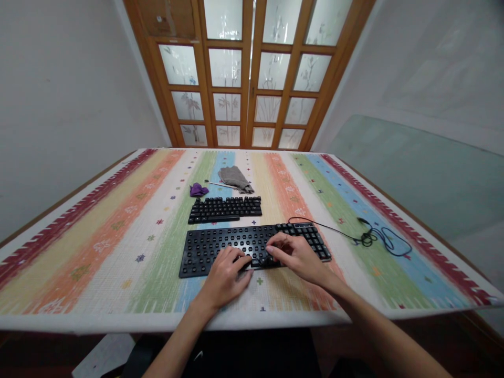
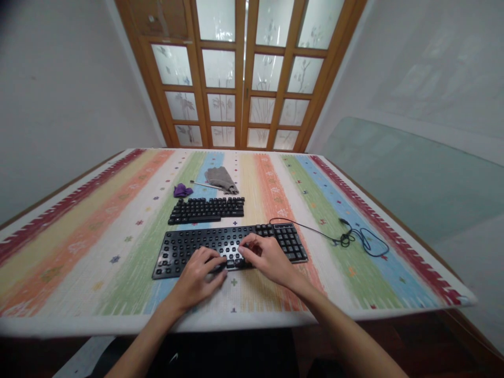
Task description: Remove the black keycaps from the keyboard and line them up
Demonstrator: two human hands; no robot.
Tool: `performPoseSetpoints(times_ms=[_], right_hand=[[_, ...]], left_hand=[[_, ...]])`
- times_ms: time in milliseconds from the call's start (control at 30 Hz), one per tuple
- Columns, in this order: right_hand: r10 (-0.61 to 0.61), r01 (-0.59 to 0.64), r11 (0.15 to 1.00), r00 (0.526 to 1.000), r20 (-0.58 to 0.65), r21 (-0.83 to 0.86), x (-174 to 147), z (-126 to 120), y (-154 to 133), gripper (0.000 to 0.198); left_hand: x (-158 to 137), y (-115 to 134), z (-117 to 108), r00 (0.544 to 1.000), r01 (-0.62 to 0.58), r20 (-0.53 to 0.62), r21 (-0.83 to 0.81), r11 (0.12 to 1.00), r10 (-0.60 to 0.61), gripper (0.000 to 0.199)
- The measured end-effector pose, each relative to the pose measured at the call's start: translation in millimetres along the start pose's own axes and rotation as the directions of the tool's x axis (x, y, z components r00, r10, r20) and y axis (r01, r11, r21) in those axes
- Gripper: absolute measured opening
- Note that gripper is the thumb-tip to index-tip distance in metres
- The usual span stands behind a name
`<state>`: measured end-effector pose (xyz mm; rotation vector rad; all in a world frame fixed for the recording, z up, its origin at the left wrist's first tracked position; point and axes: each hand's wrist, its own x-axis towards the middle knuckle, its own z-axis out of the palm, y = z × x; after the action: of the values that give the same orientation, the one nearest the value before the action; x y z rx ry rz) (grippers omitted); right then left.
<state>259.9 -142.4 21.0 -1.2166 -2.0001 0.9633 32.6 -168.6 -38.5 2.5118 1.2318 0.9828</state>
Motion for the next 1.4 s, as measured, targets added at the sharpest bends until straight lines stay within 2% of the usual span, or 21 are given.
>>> performPoseSetpoints(times_ms=[167,333,567,633,700,800,900,1033,1133,1400], right_hand=[[0.022,-0.022,1.000,0.999,-0.033,0.006,-3,10,4,0.019],[0.147,-0.143,0.956,0.989,0.005,0.257,-3,24,11,0.028],[0.140,-0.127,0.919,0.990,-0.007,0.372,4,36,20,0.032],[0.132,-0.125,0.928,0.991,0.003,0.352,5,38,18,0.033],[0.081,-0.084,0.961,0.996,0.022,0.262,5,40,14,0.033],[-0.100,0.100,0.995,0.994,0.049,0.003,7,41,7,0.033],[-0.217,0.239,0.953,0.968,0.127,-0.187,15,39,2,0.029],[-0.211,0.286,0.913,0.942,0.263,-0.292,31,34,-2,0.030],[-0.206,0.285,0.915,0.939,0.275,-0.284,43,29,-6,0.034],[-0.060,0.088,0.988,0.975,0.216,-0.124,59,30,2,0.034]], left_hand=[[-1,0,6,0.999,0.025,-0.030,-0.004,1.000,-0.025,0.020],[-3,-3,10,0.999,0.038,-0.034,-0.063,0.997,-0.040,0.025],[-5,-5,13,0.998,0.055,-0.028,-0.088,0.995,-0.057,0.027],[-6,-6,14,0.998,0.057,-0.031,-0.092,0.994,-0.060,0.027],[-6,-6,15,0.998,0.060,-0.031,-0.095,0.994,-0.063,0.026],[-6,-5,14,0.997,0.062,-0.034,-0.103,0.993,-0.066,0.023],[-5,-3,12,0.998,0.064,-0.022,-0.115,0.991,-0.067,0.020],[-6,-3,13,0.998,0.067,-0.012,-0.109,0.992,-0.069,0.017],[-7,-5,16,0.998,0.067,-0.014,-0.089,0.994,-0.069,0.024],[-6,-6,15,0.997,0.064,-0.025,-0.092,0.994,-0.066,0.025]])
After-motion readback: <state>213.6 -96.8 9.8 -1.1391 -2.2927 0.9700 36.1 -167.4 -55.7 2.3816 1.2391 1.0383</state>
